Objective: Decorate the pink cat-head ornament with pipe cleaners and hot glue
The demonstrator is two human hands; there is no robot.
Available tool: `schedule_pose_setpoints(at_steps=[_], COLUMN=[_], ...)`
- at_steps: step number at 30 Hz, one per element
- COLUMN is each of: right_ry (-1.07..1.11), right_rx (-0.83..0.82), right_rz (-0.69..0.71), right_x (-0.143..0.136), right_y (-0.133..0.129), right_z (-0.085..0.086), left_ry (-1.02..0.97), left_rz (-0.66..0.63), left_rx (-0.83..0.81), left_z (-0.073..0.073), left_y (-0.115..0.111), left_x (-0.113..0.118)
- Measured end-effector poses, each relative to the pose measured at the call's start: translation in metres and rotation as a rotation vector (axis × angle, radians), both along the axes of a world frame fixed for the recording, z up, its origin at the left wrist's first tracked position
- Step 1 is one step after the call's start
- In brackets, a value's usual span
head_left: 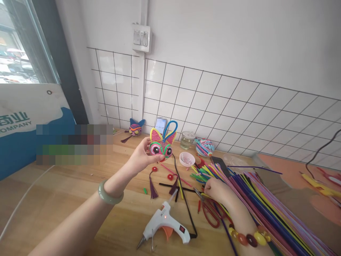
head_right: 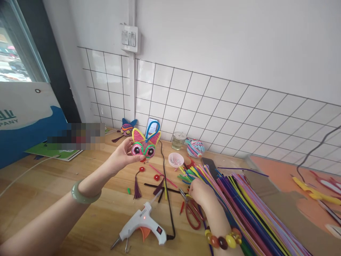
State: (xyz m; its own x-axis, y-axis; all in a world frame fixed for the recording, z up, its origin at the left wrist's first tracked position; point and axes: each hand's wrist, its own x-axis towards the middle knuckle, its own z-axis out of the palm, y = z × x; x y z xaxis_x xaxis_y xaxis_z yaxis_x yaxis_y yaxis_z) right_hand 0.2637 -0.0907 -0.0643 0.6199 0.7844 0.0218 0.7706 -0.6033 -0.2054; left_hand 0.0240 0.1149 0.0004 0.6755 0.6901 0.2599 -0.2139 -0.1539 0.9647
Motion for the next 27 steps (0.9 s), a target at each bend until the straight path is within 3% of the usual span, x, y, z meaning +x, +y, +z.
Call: schedule_pose_setpoints(at_steps=[4, 8, 12, 17, 21, 24, 27], right_ry=[0.004, 0.021, 0.049, 0.036, 0.033, 0.091, 0.104], right_rx=[-0.167, -0.120, 0.039, 0.335, 0.534, 0.688, 0.723], right_rz=[-0.039, -0.032, 0.028, 0.027, 0.016, 0.050, 0.074], right_x=[-0.001, -0.002, 0.002, 0.008, -0.004, -0.020, -0.030], right_y=[0.007, 0.009, 0.008, 0.000, -0.009, -0.011, -0.012], right_z=[-0.010, -0.011, -0.002, 0.032, 0.055, 0.063, 0.069], left_ry=[-0.011, -0.012, -0.009, -0.008, -0.012, 0.005, 0.015], left_rz=[-0.002, -0.020, -0.037, -0.049, -0.080, -0.106, -0.117], left_rx=[0.012, 0.006, -0.003, -0.004, -0.001, -0.024, -0.029], left_z=[-0.002, -0.003, -0.001, -0.002, -0.004, -0.005, -0.005], left_y=[0.001, 0.000, -0.001, -0.003, -0.007, -0.012, -0.014], left_x=[0.001, 0.001, 0.000, 0.001, 0.002, 0.003, 0.003])
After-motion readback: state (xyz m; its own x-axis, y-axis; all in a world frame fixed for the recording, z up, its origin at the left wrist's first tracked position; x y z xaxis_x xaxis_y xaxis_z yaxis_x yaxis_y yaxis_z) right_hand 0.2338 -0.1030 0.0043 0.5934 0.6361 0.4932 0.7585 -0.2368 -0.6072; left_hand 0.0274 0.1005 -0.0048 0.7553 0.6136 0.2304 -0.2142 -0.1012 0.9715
